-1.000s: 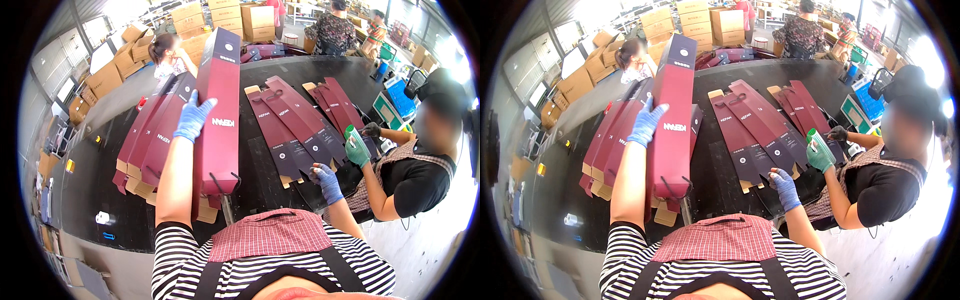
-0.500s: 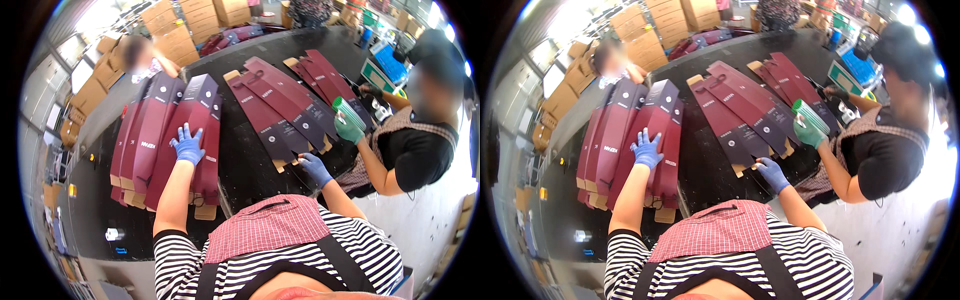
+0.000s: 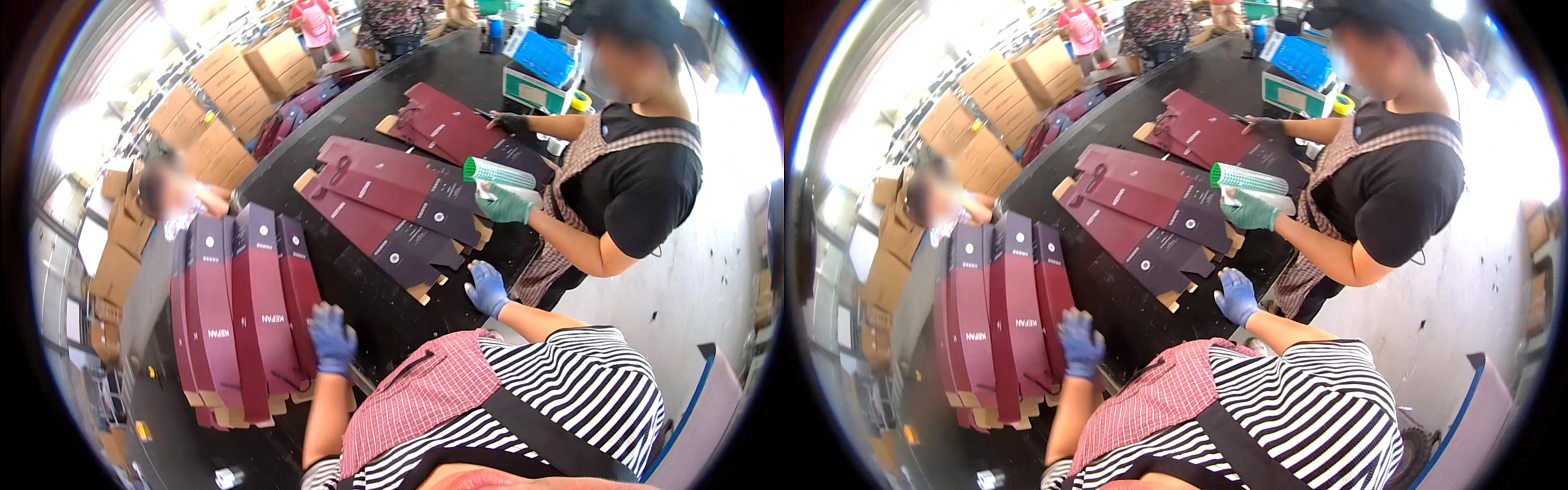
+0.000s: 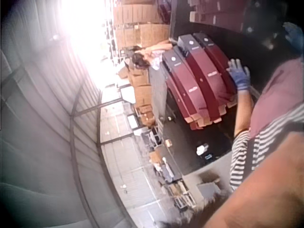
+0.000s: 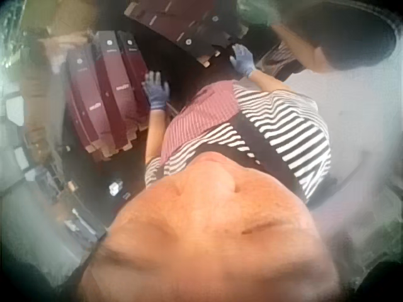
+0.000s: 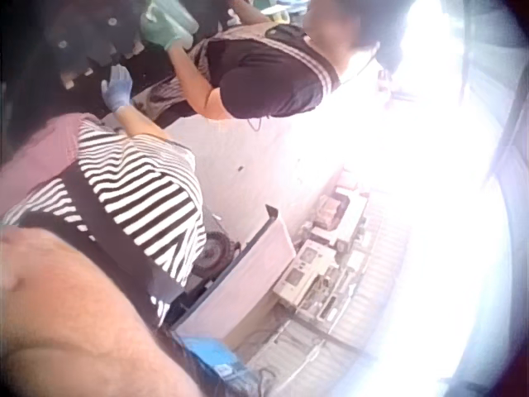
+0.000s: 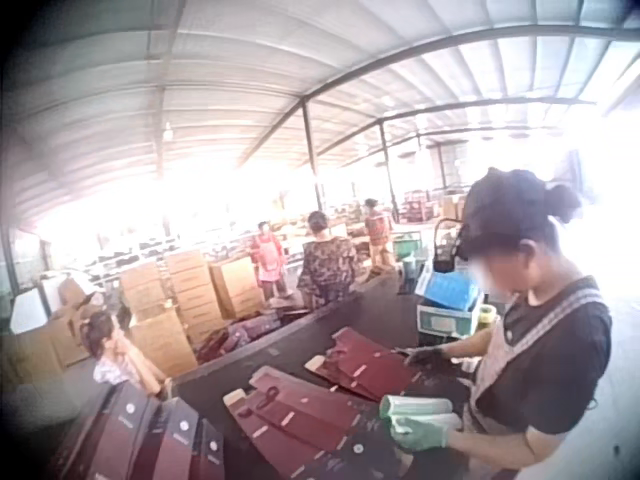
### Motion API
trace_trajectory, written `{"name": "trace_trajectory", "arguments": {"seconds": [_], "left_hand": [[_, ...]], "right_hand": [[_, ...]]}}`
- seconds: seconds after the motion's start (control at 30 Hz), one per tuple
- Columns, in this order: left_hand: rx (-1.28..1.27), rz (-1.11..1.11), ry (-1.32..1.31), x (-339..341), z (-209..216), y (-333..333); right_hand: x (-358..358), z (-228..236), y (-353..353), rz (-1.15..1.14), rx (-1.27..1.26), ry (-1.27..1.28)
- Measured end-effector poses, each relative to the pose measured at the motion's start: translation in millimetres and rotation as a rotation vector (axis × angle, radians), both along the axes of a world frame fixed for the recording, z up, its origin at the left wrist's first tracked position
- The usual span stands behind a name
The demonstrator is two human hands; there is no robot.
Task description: The person manually folds and shapes pre-cut cardboard wine boxes by hand, interlocking the bottom and top flaps to form stable boxes, and then arranges them onto a stack on the work table.
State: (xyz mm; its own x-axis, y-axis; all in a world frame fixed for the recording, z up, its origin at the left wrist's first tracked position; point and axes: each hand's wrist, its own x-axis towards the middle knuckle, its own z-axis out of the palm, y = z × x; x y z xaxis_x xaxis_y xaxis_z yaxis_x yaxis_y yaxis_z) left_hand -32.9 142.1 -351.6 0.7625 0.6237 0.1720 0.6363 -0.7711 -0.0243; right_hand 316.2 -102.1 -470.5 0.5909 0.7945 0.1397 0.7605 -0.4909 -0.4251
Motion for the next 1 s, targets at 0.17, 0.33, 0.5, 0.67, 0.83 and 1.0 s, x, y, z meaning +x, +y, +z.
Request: {"name": "trace_trajectory", "arguments": {"seconds": [0.17, 0.33, 0.5, 0.67, 0.83, 1.0], "left_hand": [[-0.281, 0.151, -0.026, -68.9, -153.3, -93.2], [0.087, 0.065, 0.001, -102.6, -179.8, -94.2], [-0.145, 0.146, -0.001, -83.5, -148.2, -106.6], [-0.213, 0.211, 0.065, -76.3, -130.8, -110.8], [-0.222, 0.211, 0.048, -68.7, -122.8, -110.6], [-0.201, 0.218, 0.004, -71.0, -122.3, -116.4]], "right_hand": [[-13.6, 1.3, -10.7, 0.099, -0.059, -0.152], [-15.5, 6.6, -6.5, 0.104, -0.052, -0.151], [-13.9, 0.4, -10.0, 0.093, -0.066, -0.148], [-10.5, 1.4, -12.9, 0.123, -0.105, -0.136], [30.7, -1.5, -9.6, 0.088, -0.015, 0.132], [45.4, 3.5, 1.8, -0.053, 0.295, 0.32]]}}
